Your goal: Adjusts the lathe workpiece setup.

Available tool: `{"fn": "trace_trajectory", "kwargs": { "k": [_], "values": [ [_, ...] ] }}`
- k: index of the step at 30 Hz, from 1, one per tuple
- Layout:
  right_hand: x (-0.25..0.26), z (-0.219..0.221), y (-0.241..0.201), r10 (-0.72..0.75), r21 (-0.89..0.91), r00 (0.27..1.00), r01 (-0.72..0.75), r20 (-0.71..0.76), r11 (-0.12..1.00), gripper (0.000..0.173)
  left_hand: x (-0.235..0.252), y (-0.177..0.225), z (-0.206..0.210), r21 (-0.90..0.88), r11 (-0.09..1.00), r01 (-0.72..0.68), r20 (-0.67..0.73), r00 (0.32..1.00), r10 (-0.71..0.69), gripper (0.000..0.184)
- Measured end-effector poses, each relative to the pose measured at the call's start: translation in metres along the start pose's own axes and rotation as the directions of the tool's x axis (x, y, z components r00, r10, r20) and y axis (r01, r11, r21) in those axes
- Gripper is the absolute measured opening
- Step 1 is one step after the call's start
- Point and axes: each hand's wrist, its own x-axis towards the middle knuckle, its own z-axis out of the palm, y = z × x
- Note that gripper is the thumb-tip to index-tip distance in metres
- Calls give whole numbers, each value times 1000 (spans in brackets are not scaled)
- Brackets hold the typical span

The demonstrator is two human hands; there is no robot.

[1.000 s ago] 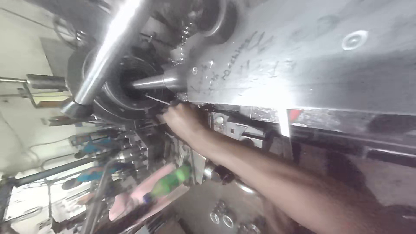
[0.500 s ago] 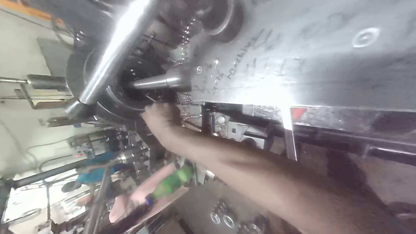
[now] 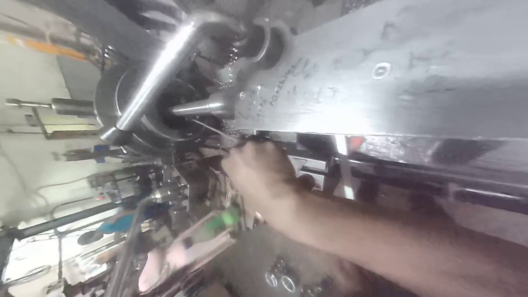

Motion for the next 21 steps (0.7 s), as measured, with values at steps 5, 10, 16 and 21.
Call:
{"fn": "trace_trajectory", "kwargs": {
  "k": [5, 10, 16, 21],
  "values": [
    [-11, 0, -1, -47, -23, 984, 44, -170, 999, 5, -1, 0, -1, -56, 998, -6, -31, 1000, 4, 36],
    [18, 19, 4, -45, -11, 993, 44, -110, 999, 9, 8, -5, 1, -283, 953, -105, -25, 994, 102, 61],
    [68, 50, -9, -74, 26, 997, 74, 31, 997, 19, 1, -27, -3, -163, 971, -177, 47, 981, 187, 59],
    [99, 60, -28, -78, 130, 986, 59, 144, 990, 23, 6, -7, -6, -42, 996, -79, 13, 997, 79, 31]
  ]
}}
